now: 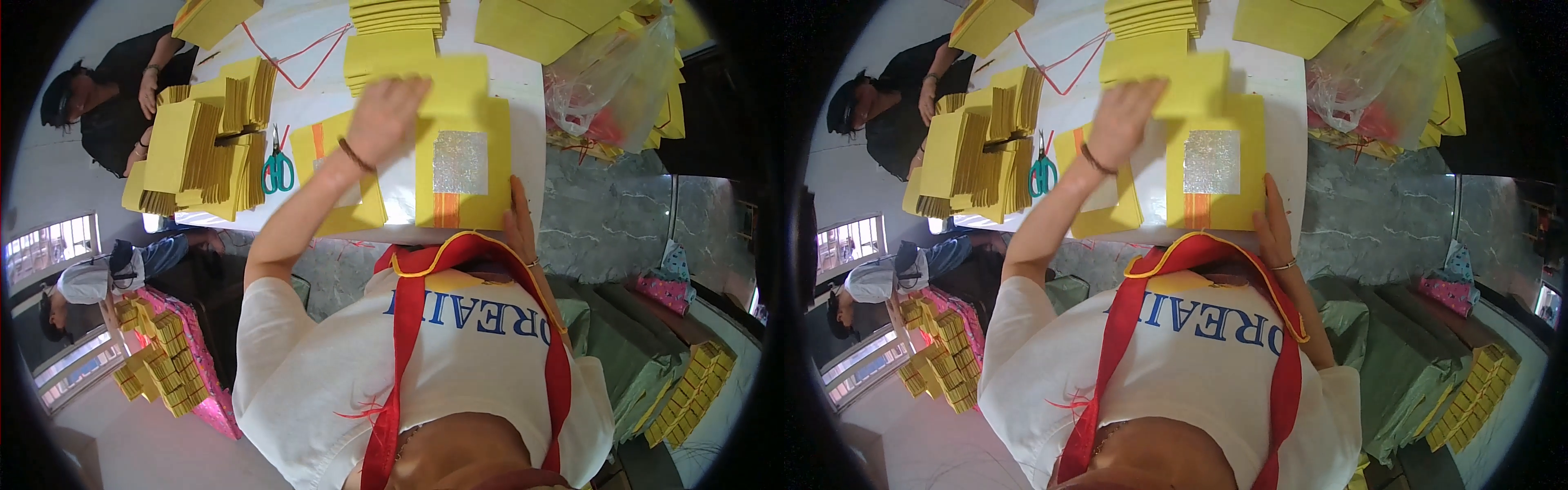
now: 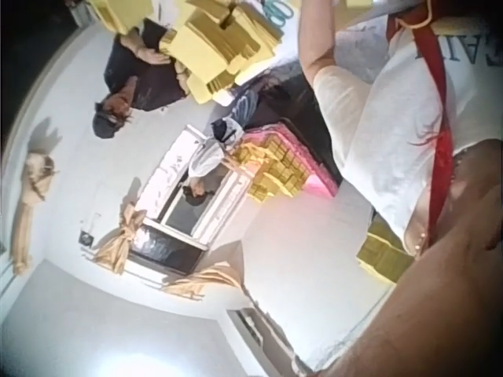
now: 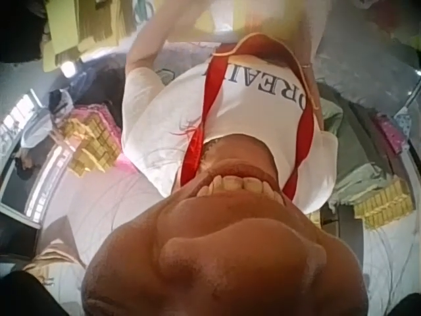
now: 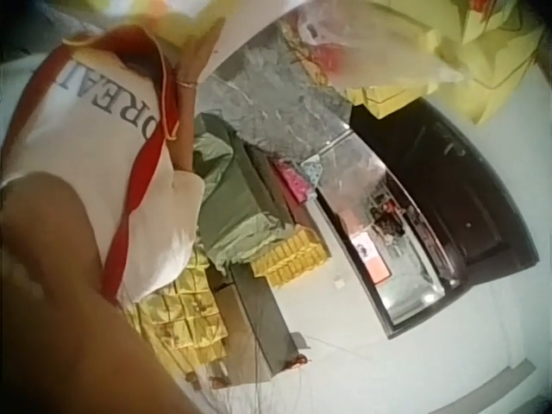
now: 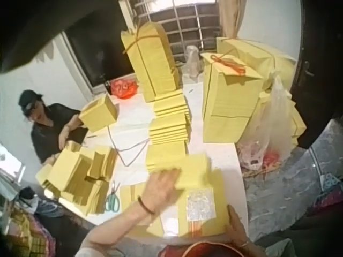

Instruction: Folding and stacking sheets of yellow joss paper with silver foil inserts.

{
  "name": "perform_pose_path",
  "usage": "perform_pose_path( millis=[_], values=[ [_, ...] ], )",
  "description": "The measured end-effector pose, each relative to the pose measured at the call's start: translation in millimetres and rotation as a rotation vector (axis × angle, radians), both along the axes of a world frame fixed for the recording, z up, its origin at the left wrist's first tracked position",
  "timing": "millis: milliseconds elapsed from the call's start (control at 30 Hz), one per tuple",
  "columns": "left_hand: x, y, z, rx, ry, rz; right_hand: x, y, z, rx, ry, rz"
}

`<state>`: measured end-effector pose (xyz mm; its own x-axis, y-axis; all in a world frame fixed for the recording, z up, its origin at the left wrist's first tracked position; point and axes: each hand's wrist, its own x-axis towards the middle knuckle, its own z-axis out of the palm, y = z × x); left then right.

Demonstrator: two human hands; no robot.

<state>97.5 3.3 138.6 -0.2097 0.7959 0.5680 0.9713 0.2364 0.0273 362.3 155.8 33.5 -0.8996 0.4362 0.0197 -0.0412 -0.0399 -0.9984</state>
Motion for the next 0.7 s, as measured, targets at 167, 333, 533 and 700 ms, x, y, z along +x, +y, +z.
perform_pose_path(
  millis=[167,333,533,700],
  values=[
    [-103,13,-38,-0.068,0.17,0.166,-3,0,-3,0.555,-0.142,0.048],
    [-132,14,-80,-0.235,0.114,0.155,-5,0,-6,0.529,-0.114,0.018],
    [-131,14,-80,-0.238,0.08,0.152,-4,2,-12,0.487,-0.134,-0.013],
    [-129,8,-83,-0.252,0.091,0.178,-4,0,-13,0.462,-0.114,-0.013]
  ],
)
